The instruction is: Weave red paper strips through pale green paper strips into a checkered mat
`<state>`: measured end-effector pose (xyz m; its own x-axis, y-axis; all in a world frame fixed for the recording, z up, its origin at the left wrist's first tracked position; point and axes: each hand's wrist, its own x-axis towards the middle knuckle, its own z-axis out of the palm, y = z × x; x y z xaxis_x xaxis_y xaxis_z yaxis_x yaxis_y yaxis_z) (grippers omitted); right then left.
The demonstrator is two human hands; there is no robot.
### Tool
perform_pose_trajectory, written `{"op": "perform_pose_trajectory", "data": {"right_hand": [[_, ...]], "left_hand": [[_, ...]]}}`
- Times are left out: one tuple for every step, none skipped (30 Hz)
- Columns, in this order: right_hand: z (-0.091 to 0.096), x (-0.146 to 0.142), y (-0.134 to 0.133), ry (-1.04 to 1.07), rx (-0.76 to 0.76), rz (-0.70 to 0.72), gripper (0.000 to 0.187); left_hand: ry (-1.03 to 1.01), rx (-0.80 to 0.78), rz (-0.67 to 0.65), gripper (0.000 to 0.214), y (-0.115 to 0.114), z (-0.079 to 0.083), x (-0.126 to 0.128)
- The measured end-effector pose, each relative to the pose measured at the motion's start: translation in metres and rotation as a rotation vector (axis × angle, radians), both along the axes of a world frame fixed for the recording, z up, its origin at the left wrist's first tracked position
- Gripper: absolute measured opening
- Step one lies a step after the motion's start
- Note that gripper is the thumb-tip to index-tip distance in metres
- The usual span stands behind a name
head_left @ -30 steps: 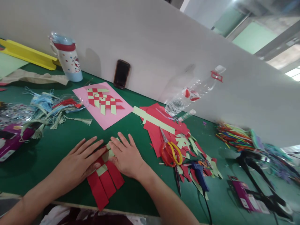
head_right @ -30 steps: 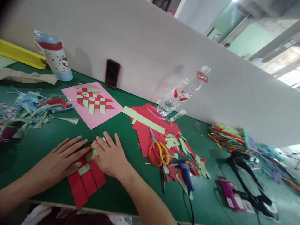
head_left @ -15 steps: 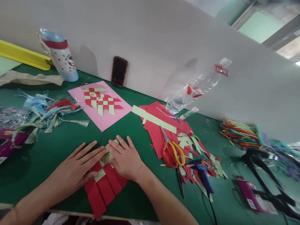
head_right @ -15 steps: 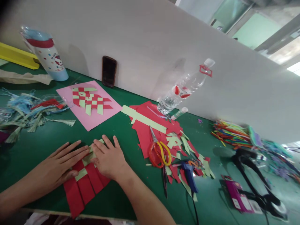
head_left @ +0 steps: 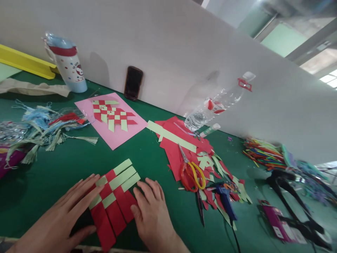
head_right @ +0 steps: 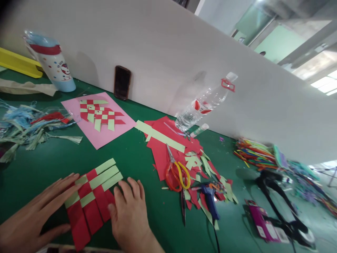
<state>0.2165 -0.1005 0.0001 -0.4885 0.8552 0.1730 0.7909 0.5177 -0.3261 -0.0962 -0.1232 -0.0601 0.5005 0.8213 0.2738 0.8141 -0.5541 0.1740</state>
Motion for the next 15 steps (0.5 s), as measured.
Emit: {"op": "perform_pose_trajectory", "data": {"right_hand": [[-0.003, -0.002, -0.007, 0.006, 0.019, 0.005, 0.035], [-0.006, -0.004, -0.012, 0.019, 0.036, 0.013, 0.036], [-0.009, -0.005, -0.016, 0.035, 0.049, 0.016, 0.037], [-0.010, -0.006, -0.018, 0.049, 0.057, 0.019, 0.037], [-0.011, -0.006, -0.020, 0.056, 0.057, 0.019, 0.038], [-0.011, -0.006, -0.020, 0.057, 0.052, 0.016, 0.037], [-0.011, -0.005, -0.019, 0.050, 0.040, 0.013, 0.037], [-0.010, -0.004, -0.019, 0.040, 0.029, 0.016, 0.036], [-0.009, -0.003, -0.018, 0.031, 0.021, 0.023, 0.035], [-0.009, -0.001, -0.017, 0.025, 0.021, 0.033, 0.035], [-0.008, 0.000, -0.017, 0.025, 0.026, 0.038, 0.035], [-0.007, 0.001, -0.017, 0.027, 0.037, 0.044, 0.035], [-0.006, 0.002, -0.017, 0.030, 0.049, 0.048, 0.036], [-0.005, 0.003, -0.017, 0.035, 0.063, 0.056, 0.037], [-0.005, 0.004, -0.017, 0.039, 0.078, 0.073, 0.037]], "left_hand": [[-0.008, 0.000, 0.011, 0.084, 0.001, -0.001, 0.001], [-0.015, -0.001, 0.021, 0.082, 0.001, -0.001, 0.002], [-0.021, 0.003, 0.025, 0.081, 0.001, -0.002, 0.003], [-0.029, 0.008, 0.025, 0.079, 0.001, -0.002, 0.003], [-0.034, 0.012, 0.023, 0.078, 0.001, -0.003, 0.003], [-0.038, 0.017, 0.020, 0.078, 0.001, -0.003, 0.004], [-0.039, 0.022, 0.018, 0.078, 0.001, -0.004, 0.004], [-0.040, 0.029, 0.017, 0.077, 0.001, -0.004, 0.005], [-0.040, 0.035, 0.015, 0.077, 0.001, -0.004, 0.005], [-0.042, 0.040, 0.015, 0.076, 0.002, -0.003, 0.006], [-0.046, 0.044, 0.016, 0.076, 0.003, -0.002, 0.007], [-0.051, 0.048, 0.017, 0.075, 0.004, -0.001, 0.008], [-0.056, 0.056, 0.018, 0.075, 0.005, 0.001, 0.009], [-0.058, 0.067, 0.016, 0.074, 0.006, 0.003, 0.010], [-0.059, 0.083, 0.009, 0.073, 0.006, 0.004, 0.010]]}}
